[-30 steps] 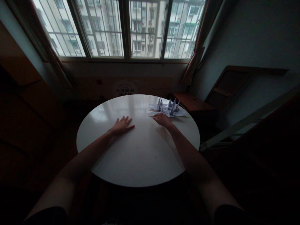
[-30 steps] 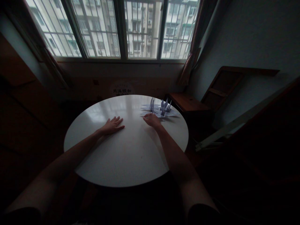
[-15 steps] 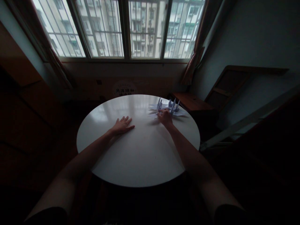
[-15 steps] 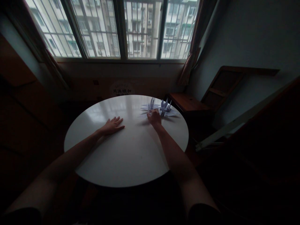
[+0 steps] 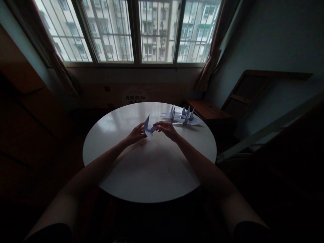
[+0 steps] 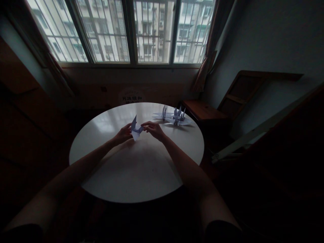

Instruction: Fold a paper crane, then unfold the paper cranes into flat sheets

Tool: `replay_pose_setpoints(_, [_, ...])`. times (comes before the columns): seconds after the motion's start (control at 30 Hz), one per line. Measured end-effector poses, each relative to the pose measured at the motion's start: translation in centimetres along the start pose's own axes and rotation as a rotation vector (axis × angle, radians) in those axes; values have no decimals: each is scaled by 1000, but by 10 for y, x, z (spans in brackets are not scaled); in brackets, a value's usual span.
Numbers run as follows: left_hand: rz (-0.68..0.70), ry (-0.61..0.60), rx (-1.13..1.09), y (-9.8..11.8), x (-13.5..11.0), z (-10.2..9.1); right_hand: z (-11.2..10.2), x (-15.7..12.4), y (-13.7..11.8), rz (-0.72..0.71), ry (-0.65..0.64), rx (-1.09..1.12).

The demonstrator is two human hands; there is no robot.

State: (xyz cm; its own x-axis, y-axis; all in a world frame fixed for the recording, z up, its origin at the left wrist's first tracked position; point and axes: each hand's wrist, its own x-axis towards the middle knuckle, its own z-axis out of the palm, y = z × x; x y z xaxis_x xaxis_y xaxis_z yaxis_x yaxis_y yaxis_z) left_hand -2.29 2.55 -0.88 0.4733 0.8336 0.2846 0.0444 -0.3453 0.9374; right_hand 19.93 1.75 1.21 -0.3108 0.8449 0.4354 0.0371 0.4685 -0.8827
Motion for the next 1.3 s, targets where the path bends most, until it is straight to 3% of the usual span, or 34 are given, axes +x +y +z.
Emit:
replay_pose_setpoints(0.23, [-19, 91, -10, 9, -2, 5, 4, 0, 6, -24, -54, -46])
replay_pose_setpoints(0.47, [-93, 231, -79, 13, -3, 5, 19, -4, 15, 16, 80, -168])
replay_pose_setpoints(0.6, [-101, 119, -151, 17, -4, 9, 21, -3, 15, 0, 114, -175])
replay_pose_setpoints(0.77, [-198, -20, -440, 24, -7, 9, 16, 0, 15, 23, 114, -187])
replay_pose_setpoints(1.1, [-241, 14, -402, 10, -5, 3, 22, -1, 20, 129, 58, -148])
replay_pose_setpoints(1.3, [-216, 18, -357, 14, -6, 7, 24, -1, 18, 204, 118, 162])
